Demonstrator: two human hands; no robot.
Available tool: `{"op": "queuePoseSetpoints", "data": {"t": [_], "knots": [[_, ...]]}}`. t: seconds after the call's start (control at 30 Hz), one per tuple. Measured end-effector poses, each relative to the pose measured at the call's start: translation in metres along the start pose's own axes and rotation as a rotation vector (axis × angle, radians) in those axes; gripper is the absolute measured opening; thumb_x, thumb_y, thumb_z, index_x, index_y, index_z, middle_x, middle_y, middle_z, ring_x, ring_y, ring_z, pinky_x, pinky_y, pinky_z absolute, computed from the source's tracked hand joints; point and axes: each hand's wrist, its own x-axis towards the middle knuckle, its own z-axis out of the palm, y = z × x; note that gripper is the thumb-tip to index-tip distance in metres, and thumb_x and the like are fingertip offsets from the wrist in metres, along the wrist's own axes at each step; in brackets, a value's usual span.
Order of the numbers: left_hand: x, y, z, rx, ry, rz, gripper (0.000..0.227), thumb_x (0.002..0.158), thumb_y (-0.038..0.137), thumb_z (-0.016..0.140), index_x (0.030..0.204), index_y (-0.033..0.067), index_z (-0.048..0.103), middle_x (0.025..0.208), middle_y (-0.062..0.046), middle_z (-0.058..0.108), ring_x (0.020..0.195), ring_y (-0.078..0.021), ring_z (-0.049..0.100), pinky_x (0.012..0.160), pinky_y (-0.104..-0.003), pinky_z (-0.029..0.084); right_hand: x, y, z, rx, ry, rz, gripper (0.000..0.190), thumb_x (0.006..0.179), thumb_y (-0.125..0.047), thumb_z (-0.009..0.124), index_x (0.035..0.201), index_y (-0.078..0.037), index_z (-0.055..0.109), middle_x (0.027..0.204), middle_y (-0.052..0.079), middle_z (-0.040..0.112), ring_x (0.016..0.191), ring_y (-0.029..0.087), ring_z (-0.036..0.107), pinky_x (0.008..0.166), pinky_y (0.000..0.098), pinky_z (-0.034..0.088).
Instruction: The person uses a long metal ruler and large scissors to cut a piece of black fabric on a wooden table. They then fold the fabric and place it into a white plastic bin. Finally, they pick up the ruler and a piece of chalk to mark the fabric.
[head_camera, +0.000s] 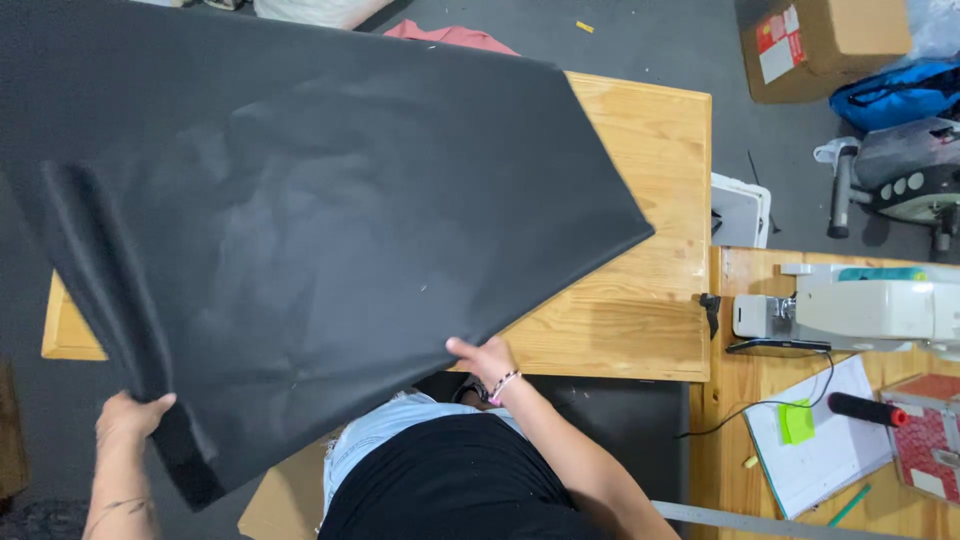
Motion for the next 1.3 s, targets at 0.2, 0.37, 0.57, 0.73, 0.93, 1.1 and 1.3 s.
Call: {"op": "queuePoseSetpoints", "data": {"t": [0.2,0.37,0.57,0.73,0.93,1.1,1.3], "knots": [[-0.028,-0.01,-0.036,-0.119,0.005,-0.238,0.072,0.082,0.036,0.087,0.14,0.0018,0.06,0.138,-0.034,0.057,0.125,-0.0537,0.052,0.094,-0.07,0.047,0.052,-0.053,-0.053,-0.094,0.229,-0.02,0.056,0.074,-0.066,0.074,0.069,-0.011,0.063,0.052,0.006,0.054,0.044,0.011,0.045,0.042,0.0234,0.026],[-0.038,0.01,-0.043,-0.174,0.26,-0.166,0.071,0.084,0.026,0.085,0.137,-0.0013,0.047,0.13,-0.035,0.056,0.116,-0.0549,0.056,0.089,-0.065,0.048,0.086,-0.088,-0.089,0.003,0.37,-0.229,0.05,0.076,-0.031,0.087,0.08,-0.018,0.039,0.065,-0.001,0.049,0.051,0.008,0.047,0.043,0.0251,0.035],[-0.121,0.179,-0.094,-0.051,0.846,0.443,0.064,0.076,0.035,0.091,0.123,0.0037,0.062,0.103,-0.025,0.069,0.092,-0.0459,0.066,0.071,-0.056,0.052,0.056,-0.03,-0.057,0.114,0.131,-0.219,0.034,0.071,-0.008,0.086,0.103,-0.006,0.073,0.102,0.009,0.077,0.088,0.018,0.072,0.073,0.0339,0.06],[-0.14,0.337,-0.038,-0.13,0.872,0.883,0.08,0.075,0.032,0.092,0.143,0.007,0.058,0.133,-0.026,0.059,0.127,-0.0423,0.049,0.1,-0.056,0.035,0.026,0.041,-0.003,0.027,0.103,-0.145,0.08,0.06,-0.006,0.101,0.128,0.0,0.059,0.117,0.022,0.07,0.098,0.035,0.071,0.077,0.0467,0.064],[-0.202,0.429,0.005,-0.223,0.649,1.222,0.065,0.088,0.041,0.073,0.145,0.0165,0.054,0.151,-0.025,0.045,0.141,-0.0427,0.04,0.11,-0.064,0.031,0.015,0.057,0.016,0.017,-0.004,-0.034,0.095,0.063,-0.001,0.099,0.139,0.003,0.043,0.131,0.022,0.06,0.103,0.035,0.071,0.081,0.0461,0.065],[-0.215,0.429,0.017,0.018,0.471,1.092,0.064,0.1,0.058,0.043,0.156,0.0284,0.039,0.166,-0.015,0.027,0.155,-0.0298,0.021,0.123,-0.057,0.008,0.053,0.019,-0.043,-0.246,0.163,-0.123,0.095,0.067,-0.047,0.1,0.14,-0.007,0.055,0.131,0.019,0.066,0.117,0.037,0.066,0.093,0.0524,0.059],[-0.205,0.433,0.031,-0.036,0.548,1.096,0.062,0.098,0.057,0.043,0.155,0.0331,0.038,0.166,-0.011,0.029,0.154,-0.0286,0.023,0.124,-0.058,0.013,0.095,-0.187,-0.055,-0.838,0.582,-1.003,0.042,0.093,-0.037,0.073,0.119,-0.005,0.062,0.106,0.016,0.068,0.105,0.032,0.067,0.093,0.0419,0.054]]}}
